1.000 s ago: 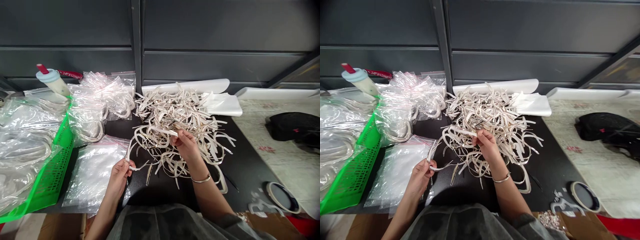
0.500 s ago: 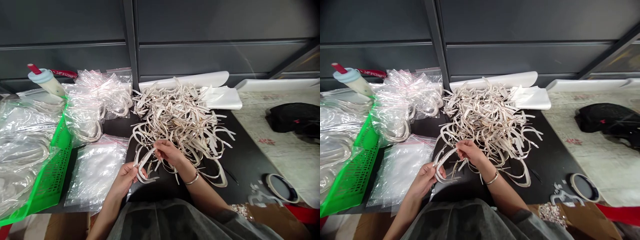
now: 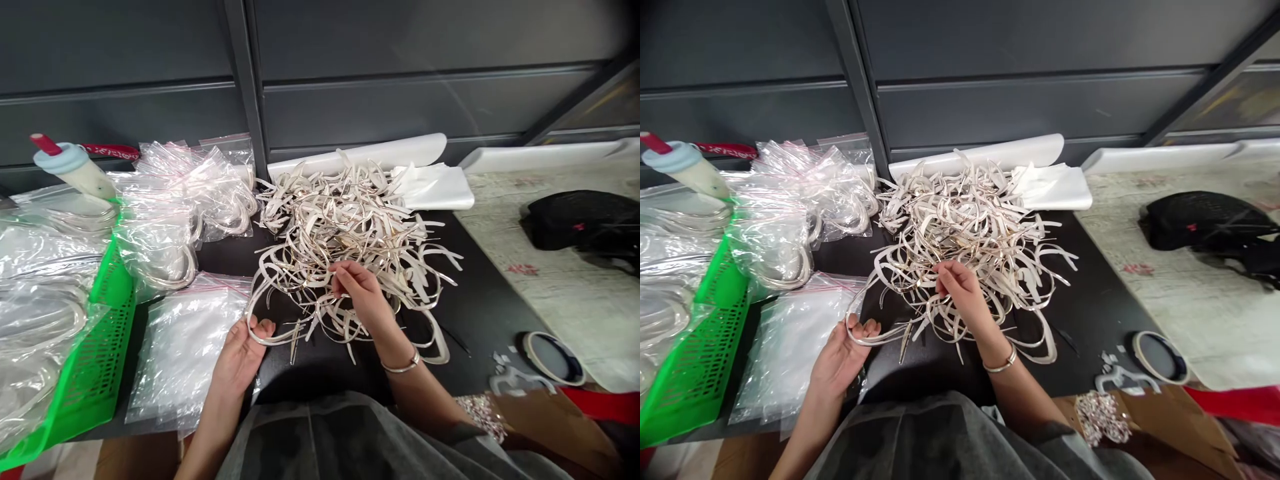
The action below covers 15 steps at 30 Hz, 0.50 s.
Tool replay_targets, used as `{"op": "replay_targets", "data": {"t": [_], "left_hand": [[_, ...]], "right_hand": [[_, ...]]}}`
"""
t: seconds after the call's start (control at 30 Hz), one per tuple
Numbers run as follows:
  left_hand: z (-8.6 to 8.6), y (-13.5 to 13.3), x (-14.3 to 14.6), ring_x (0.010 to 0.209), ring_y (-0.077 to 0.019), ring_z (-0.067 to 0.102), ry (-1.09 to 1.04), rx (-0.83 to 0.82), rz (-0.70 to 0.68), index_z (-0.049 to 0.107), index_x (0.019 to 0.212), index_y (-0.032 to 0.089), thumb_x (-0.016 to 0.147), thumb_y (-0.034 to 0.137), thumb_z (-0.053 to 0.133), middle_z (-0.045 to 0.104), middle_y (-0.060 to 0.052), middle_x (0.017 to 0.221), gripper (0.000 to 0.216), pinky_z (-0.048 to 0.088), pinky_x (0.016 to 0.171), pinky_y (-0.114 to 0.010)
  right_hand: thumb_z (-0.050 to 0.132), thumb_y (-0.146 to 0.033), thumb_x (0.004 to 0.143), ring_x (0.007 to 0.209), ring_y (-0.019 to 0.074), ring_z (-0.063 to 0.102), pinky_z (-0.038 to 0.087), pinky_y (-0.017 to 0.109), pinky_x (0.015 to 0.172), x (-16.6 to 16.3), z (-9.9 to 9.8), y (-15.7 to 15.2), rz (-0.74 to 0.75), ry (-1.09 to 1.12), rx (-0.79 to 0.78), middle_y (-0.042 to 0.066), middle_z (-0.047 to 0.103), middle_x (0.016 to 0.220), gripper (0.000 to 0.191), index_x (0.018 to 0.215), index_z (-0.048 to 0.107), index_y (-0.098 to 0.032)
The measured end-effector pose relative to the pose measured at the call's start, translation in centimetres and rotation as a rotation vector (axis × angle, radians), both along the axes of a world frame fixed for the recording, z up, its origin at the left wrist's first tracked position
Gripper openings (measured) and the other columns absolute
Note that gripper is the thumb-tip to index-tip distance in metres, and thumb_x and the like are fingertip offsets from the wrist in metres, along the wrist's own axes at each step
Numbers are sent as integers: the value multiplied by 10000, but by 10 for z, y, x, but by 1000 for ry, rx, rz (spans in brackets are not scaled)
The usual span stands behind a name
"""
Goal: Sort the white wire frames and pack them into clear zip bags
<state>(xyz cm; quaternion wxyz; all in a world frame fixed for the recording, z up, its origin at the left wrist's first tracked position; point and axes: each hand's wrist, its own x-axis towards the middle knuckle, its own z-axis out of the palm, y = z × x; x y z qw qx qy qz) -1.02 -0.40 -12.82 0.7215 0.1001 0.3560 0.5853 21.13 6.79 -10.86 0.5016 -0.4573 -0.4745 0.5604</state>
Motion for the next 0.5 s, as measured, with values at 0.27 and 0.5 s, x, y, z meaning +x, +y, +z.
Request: {"op": "replay_targets", "data": {"t": [0.27, 0.5], "left_hand": [[-8, 0, -7, 646, -154, 648, -165, -83, 23, 662, 737, 165, 672, 207, 744, 626, 21, 565, 113, 555, 716, -298], [-5, 1, -1, 712, -169, 657, -82, -124, 27, 689, 778, 154, 663, 219, 751, 672, -8, 672, 146, 553, 728, -293]], "right_hand": [[558, -324, 814, 522, 117, 504, 388, 235, 494, 60, -7, -6, -255, -560, 120, -2, 580, 600, 185, 860, 647, -169], [550, -241, 821, 619, 170, 582, 422, 274, 578, 47, -12, -4, -71, -831, 302, 42, 683, 742, 149, 837, 694, -202]]}}
